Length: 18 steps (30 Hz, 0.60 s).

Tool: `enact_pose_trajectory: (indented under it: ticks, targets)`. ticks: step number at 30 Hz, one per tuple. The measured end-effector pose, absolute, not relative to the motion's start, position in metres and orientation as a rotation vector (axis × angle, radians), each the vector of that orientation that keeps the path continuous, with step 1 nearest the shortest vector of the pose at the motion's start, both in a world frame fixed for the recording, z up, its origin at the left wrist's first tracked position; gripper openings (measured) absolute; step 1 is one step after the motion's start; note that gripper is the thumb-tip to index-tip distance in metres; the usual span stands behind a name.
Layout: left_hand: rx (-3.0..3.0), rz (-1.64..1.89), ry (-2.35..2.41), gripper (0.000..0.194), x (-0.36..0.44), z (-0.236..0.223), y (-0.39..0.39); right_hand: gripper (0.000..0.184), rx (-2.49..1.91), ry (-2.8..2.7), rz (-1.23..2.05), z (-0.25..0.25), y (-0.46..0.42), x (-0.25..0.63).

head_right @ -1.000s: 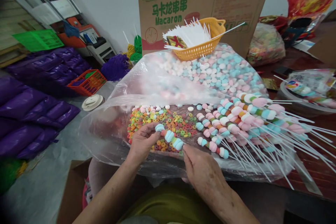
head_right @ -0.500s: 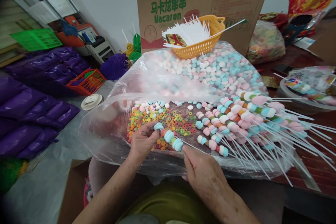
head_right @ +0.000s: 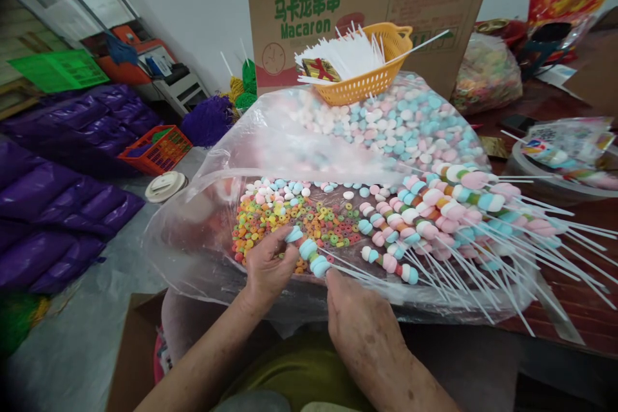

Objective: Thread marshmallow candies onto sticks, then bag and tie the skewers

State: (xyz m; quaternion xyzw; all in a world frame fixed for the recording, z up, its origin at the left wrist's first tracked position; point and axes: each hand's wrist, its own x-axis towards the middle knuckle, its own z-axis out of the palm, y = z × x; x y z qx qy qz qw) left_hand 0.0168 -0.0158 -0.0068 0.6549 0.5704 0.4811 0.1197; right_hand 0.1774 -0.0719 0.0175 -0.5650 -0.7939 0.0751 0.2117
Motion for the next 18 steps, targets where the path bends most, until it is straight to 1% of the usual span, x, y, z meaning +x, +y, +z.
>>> enact_pose_trajectory:
  ticks: [5,9,12,15,18]
  targets:
    - [1.852,1.426,1.496,0.031,0.013,-0.014,-0.016,0.024,-1.595,-2.172,0.359,0.009,-0.073,0.168]
    - [1.636,1.336,1.343,0.027,0.006,-0.004,-0.016,0.026,-1.594,-2.131,0.572,0.004,-0.069,0.165]
    - [1.320,1.315,1.349,0.014,0.007,0.007,-0.009,0.028,-1.557,-2.021,0.617,0.005,-0.065,0.167]
    - [0.834,1.440,1.267,0.016,0.019,0.012,0.003,0.028,-1.539,-1.970,0.682,0.007,-0.064,0.166]
    - [0.459,1.361,1.112,0.014,0.038,0.013,0.010,0.026,-1.544,-1.909,0.753,0.010,-0.066,0.162]
